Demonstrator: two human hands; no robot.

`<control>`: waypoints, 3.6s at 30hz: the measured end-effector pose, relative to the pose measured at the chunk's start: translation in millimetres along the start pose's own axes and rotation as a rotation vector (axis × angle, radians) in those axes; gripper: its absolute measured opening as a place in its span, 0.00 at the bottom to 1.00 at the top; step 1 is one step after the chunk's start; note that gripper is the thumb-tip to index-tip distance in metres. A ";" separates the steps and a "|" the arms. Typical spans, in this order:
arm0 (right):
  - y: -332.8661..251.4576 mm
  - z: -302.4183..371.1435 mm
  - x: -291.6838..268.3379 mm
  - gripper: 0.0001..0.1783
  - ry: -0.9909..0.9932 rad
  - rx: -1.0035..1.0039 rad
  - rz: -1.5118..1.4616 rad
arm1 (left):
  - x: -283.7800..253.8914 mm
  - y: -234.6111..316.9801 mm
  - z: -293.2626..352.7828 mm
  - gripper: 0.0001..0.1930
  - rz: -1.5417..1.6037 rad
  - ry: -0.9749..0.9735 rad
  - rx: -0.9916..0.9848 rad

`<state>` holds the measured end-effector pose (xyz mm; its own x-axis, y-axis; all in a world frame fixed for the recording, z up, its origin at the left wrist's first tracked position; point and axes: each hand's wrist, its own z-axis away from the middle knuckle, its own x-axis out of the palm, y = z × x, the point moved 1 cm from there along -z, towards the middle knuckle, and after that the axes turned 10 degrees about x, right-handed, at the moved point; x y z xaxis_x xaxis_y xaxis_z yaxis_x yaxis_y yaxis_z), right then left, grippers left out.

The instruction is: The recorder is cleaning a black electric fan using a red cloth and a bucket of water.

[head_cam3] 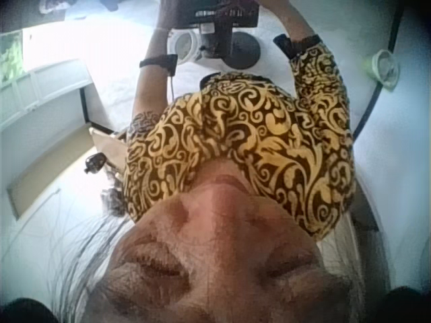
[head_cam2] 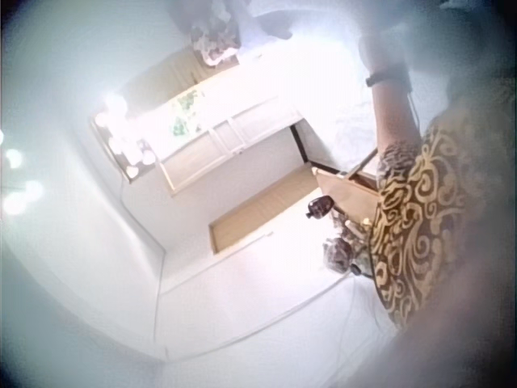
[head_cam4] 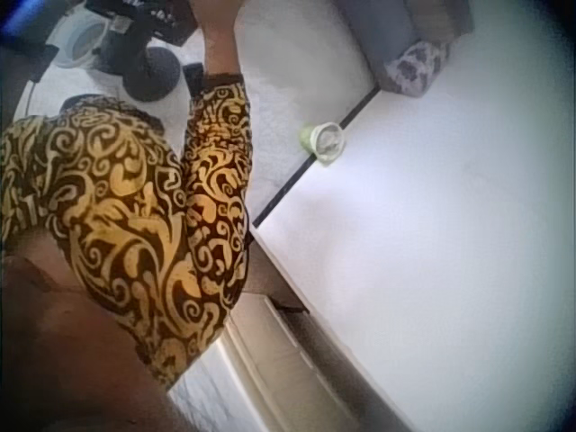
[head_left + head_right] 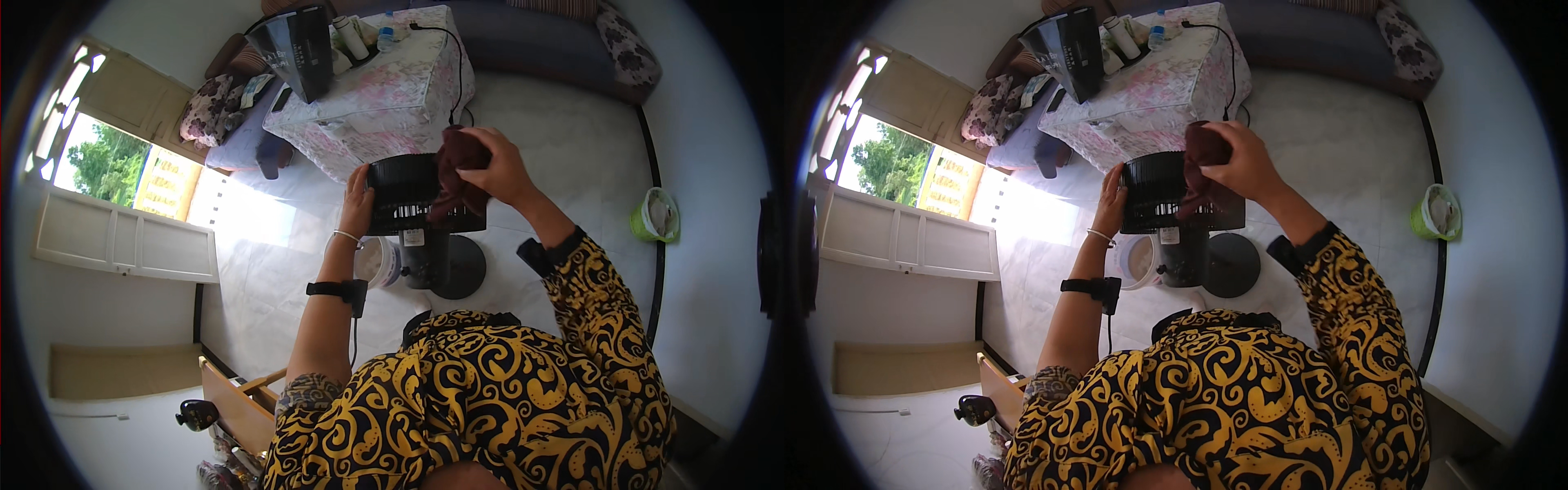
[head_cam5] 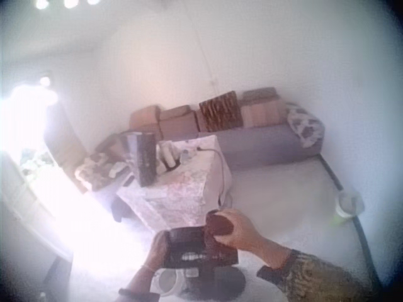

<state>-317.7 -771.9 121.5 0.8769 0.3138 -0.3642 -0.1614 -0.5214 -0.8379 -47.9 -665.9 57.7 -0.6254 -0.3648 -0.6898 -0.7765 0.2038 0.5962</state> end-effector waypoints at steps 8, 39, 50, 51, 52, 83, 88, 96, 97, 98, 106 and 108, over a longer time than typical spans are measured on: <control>-24.0 70.6 61.8 0.28 -0.350 -0.413 0.246 | -2.6 -12.7 3.2 0.25 0.043 0.027 -0.019; 43.9 -3.2 -3.2 0.27 0.206 0.194 -0.182 | -1.4 44.7 -2.4 0.32 -0.269 0.098 -0.057; 119.4 72.9 12.8 0.29 -0.296 -0.296 -0.012 | 18.8 88.7 -22.0 0.32 -0.464 -0.043 -0.017; 133.3 83.0 17.0 0.29 -0.307 -0.297 -0.036 | 15.3 81.5 -15.8 0.31 -0.448 -0.011 -0.067; 144.3 95.4 22.0 0.30 -0.433 -0.256 -0.056 | 12.7 75.5 -11.5 0.31 -0.460 -0.017 -0.078; 180.8 18.8 121.4 0.26 -0.017 0.868 -0.918 | -13.1 33.5 -2.2 0.25 -0.326 0.090 -0.175; 151.6 101.7 140.3 0.25 -0.021 0.849 -0.973 | -27.5 29.3 4.1 0.26 -0.366 0.117 -0.258; 146.3 62.4 96.1 0.23 -0.026 0.938 -1.097 | -35.1 28.9 9.1 0.26 -0.332 0.100 -0.205; 157.7 44.9 97.9 0.23 0.015 0.930 -1.119 | -26.3 33.0 3.1 0.26 -0.303 0.100 -0.199; 160.0 30.4 106.1 0.23 -0.004 0.899 -1.155 | -24.4 33.5 2.0 0.26 -0.297 0.087 -0.188; 162.4 107.8 129.4 0.20 -0.118 1.074 -1.148 | -31.3 31.0 8.3 0.25 -0.314 0.147 -0.265; 163.6 111.3 113.3 0.19 -0.329 1.038 -0.989 | -29.8 33.1 5.6 0.25 -0.285 0.140 -0.245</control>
<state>-295.1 -733.4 -102.1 0.7043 0.4324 0.5630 0.0593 0.7545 -0.6536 -55.4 -643.2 95.7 -0.3582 -0.4995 -0.7888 -0.8654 -0.1394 0.4813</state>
